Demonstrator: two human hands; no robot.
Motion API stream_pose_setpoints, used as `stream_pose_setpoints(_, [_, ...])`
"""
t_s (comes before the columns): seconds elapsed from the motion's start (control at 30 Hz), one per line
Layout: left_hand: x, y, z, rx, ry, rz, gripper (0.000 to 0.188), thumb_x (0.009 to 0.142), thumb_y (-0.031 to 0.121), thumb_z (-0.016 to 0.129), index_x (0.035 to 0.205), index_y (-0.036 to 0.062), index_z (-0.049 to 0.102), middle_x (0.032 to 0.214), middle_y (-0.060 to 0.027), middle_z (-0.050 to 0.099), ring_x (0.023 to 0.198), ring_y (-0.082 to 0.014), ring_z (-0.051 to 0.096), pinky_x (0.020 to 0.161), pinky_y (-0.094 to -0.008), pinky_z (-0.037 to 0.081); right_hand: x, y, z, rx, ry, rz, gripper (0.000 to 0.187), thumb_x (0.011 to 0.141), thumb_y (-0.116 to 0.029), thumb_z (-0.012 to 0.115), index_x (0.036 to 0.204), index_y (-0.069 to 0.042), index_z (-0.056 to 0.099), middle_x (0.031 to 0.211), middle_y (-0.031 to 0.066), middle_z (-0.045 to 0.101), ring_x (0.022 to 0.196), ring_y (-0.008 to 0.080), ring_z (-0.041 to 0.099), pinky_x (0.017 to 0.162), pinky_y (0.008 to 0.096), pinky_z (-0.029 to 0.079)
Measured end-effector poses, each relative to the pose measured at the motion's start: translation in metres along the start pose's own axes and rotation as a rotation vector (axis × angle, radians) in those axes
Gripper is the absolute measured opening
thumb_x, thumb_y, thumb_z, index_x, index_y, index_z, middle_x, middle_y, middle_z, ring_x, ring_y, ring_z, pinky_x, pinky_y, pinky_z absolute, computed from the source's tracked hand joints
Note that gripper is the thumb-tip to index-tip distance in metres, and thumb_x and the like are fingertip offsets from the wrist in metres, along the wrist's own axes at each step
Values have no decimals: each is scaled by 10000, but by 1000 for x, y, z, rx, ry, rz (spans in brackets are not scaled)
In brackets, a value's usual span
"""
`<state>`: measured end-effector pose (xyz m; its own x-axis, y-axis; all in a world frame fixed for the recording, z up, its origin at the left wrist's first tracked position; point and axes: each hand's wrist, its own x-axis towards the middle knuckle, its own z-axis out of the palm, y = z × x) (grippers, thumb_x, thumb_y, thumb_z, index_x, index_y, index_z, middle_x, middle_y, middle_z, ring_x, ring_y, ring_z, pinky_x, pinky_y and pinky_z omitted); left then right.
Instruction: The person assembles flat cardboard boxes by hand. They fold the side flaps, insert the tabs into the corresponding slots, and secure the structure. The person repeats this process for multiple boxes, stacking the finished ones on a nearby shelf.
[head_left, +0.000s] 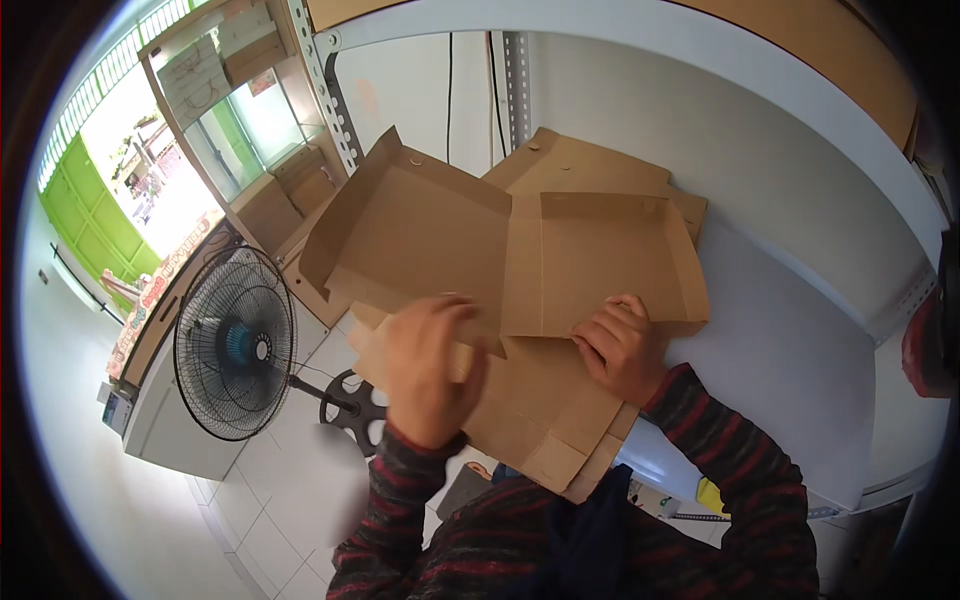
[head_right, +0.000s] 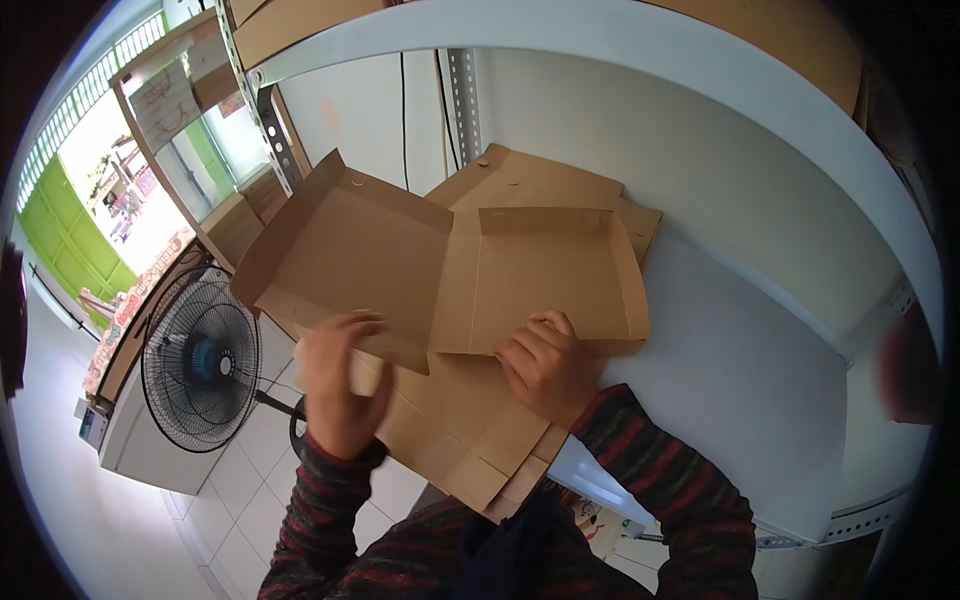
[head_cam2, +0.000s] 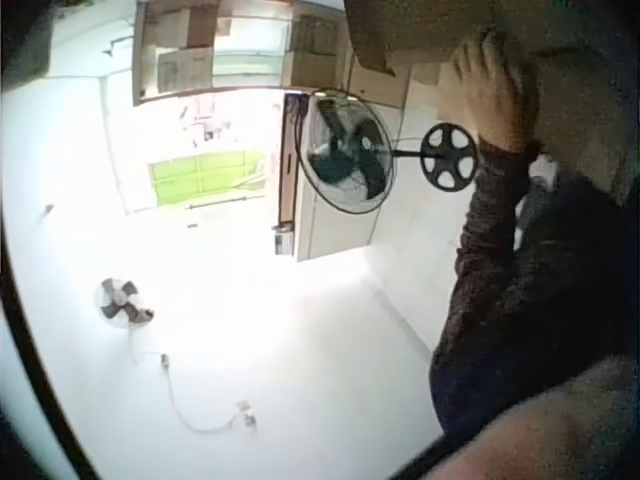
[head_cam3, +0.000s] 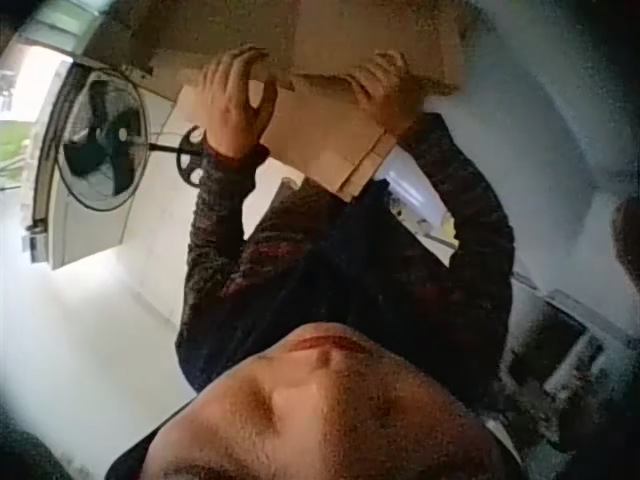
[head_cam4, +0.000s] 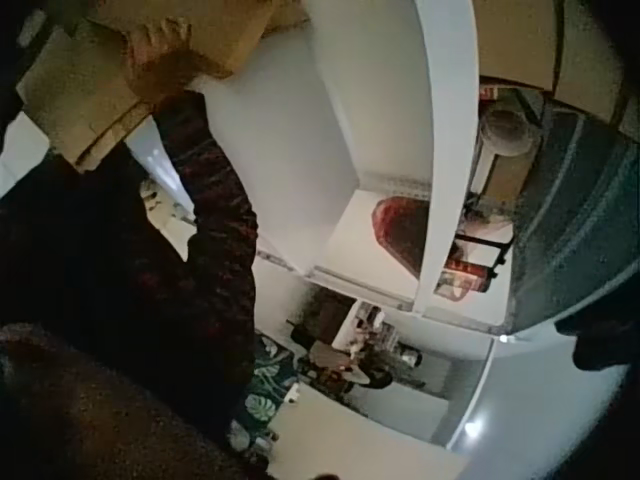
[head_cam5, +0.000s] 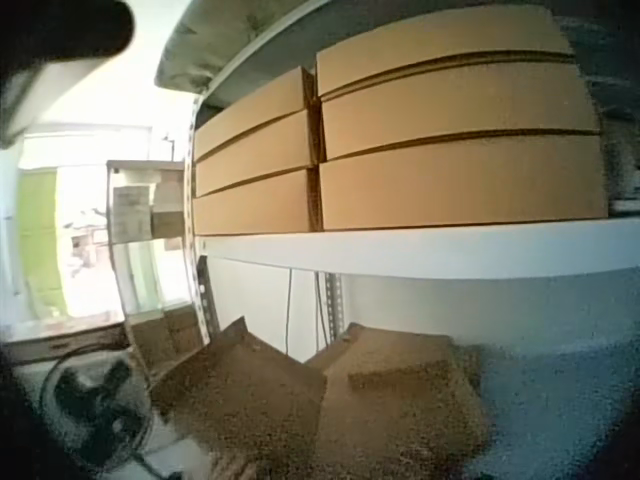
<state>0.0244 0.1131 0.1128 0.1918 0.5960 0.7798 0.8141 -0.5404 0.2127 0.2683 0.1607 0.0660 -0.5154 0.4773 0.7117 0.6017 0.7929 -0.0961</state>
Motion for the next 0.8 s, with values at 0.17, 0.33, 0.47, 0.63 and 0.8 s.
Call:
stream_pose_setpoints(0.17, [17,-3,26,112,-450,46,225,735,46,648,958,63,622,874,-97,653,879,-295,631,881,-402,463,-2,1,-3,4,-8,-11,94,745,-30,694,807,-41,625,791,75,623,788,237,604,870,414,444])
stream_pose_setpoints(0.33, [30,-15,37,116,-719,4,99,733,102,675,828,74,675,731,-82,664,730,-281,659,714,-384,519,-5,4,0,7,15,-19,102,734,-28,694,813,-42,630,793,73,624,787,233,604,872,415,443])
stream_pose_setpoints(0.47, [24,-26,42,12,-673,28,85,723,98,680,801,65,681,686,-74,672,664,-281,666,614,-370,530,-5,5,2,31,25,-19,99,734,-28,692,811,-42,631,792,74,625,790,232,604,875,416,440])
stream_pose_setpoints(0.63, [26,-26,44,-21,-711,-17,69,744,82,650,802,61,681,642,-75,659,666,-287,667,633,-374,535,-5,7,3,44,17,10,88,739,-29,688,804,-45,632,796,75,625,795,231,603,883,420,436])
stream_pose_setpoints(0.8, [21,-29,51,-49,-560,-84,51,755,71,631,792,51,660,658,-106,650,674,-317,655,631,-395,530,-7,6,3,40,27,14,83,737,-27,684,794,-46,627,795,75,620,798,228,600,892,423,438])
